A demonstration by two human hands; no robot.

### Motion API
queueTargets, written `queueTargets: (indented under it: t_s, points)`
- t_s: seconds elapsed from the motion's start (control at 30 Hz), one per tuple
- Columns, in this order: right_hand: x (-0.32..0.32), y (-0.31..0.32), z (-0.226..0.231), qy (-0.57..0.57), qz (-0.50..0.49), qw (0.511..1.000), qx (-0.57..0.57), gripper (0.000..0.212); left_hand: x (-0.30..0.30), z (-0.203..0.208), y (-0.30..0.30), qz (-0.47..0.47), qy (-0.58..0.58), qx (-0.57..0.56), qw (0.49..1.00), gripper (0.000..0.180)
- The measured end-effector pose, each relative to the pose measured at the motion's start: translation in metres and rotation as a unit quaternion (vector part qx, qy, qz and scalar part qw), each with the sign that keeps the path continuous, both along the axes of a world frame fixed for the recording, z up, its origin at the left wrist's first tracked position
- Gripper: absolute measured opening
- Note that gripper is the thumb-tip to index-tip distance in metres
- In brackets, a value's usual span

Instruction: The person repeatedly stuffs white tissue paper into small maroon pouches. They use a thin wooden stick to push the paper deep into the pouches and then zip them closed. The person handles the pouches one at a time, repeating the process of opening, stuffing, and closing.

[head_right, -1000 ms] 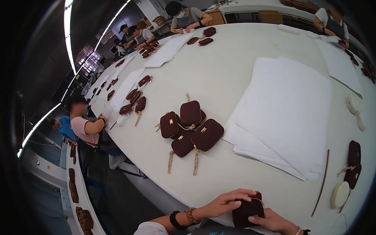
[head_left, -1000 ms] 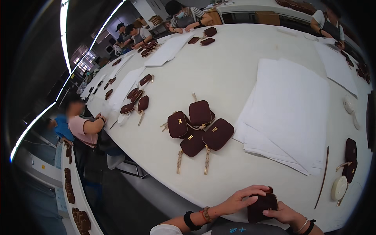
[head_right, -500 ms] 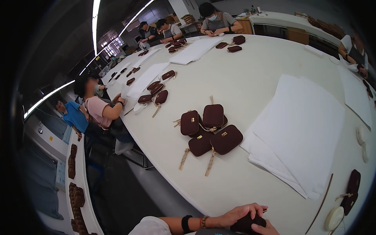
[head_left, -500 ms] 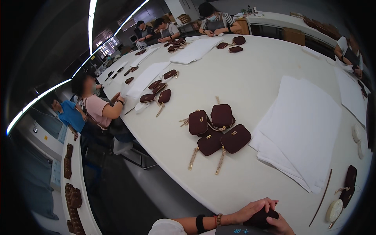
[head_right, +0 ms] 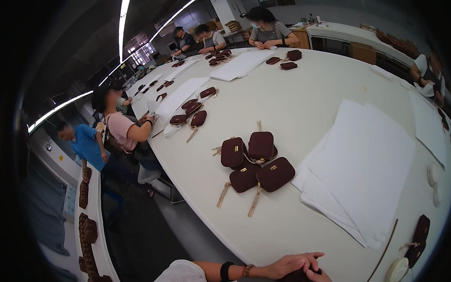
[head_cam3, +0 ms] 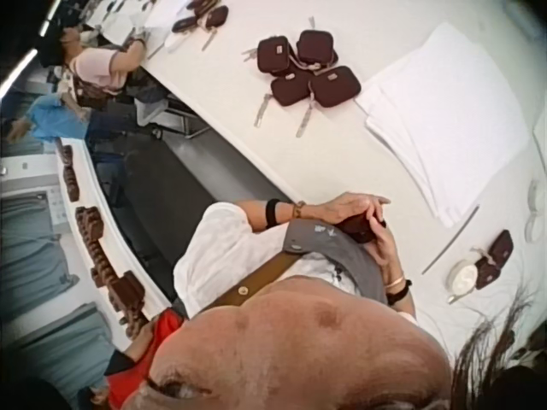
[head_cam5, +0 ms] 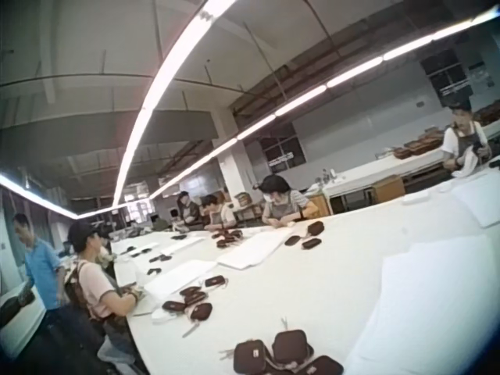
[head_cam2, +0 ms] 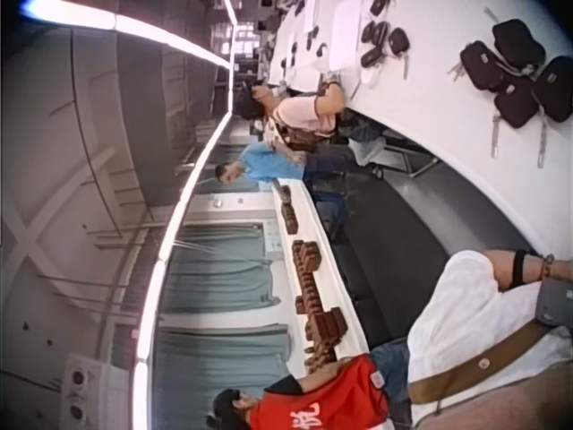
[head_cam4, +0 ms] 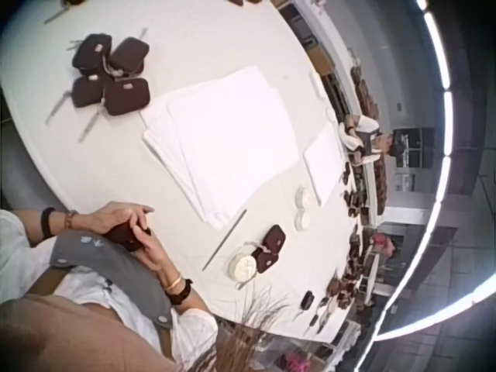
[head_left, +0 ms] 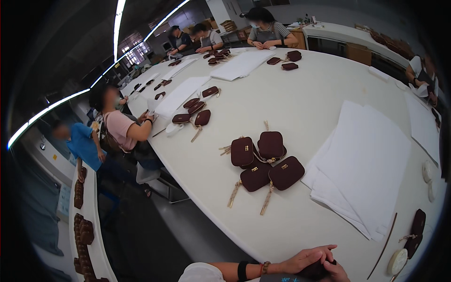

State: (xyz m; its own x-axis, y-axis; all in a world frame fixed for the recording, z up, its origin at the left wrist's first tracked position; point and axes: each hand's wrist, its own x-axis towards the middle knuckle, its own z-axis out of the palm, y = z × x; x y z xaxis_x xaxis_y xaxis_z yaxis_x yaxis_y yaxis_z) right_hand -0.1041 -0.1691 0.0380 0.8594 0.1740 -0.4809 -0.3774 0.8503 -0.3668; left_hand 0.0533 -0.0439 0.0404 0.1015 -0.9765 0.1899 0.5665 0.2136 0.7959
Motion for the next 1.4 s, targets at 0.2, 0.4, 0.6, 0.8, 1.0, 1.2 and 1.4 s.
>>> queueTargets:
  t_s: [0.2, 0.4, 0.6, 0.8, 1.0, 1.2, 1.4]
  points:
    - [0.010, -0.001, 0.023, -0.025, -0.054, 0.998, 0.003, 0.050, -0.001, 0.000, 0.001, 0.041, 0.102, 0.052, 0.993, 0.041]
    - [0.011, -0.002, 0.014, -0.026, -0.046, 0.999, 0.002, 0.044, -0.001, -0.003, 0.002, 0.080, 0.023, 0.023, 0.996, 0.037]
    - [0.010, -0.005, 0.015, -0.045, -0.050, 0.997, -0.023, 0.044, 0.002, -0.001, 0.001, 0.082, 0.024, 0.022, 0.996, 0.034]
    - [0.002, -0.012, 0.009, -0.032, 0.046, 0.994, -0.094, 0.057, 0.007, 0.013, 0.011, 0.047, 0.005, -0.009, 0.999, 0.037]
    - [0.011, -0.007, 0.026, -0.023, 0.059, 0.991, -0.121, 0.064, -0.006, -0.013, 0.008, 0.061, 0.028, 0.036, 0.997, 0.038]
    - [0.019, -0.006, 0.036, -0.077, 0.028, 0.978, -0.192, 0.067, 0.005, -0.001, 0.005, 0.075, 0.063, 0.132, 0.986, 0.039]
    - [0.022, -0.010, 0.043, -0.081, 0.142, 0.919, -0.358, 0.057, 0.003, -0.018, 0.005, 0.082, 0.033, 0.125, 0.988, 0.037]
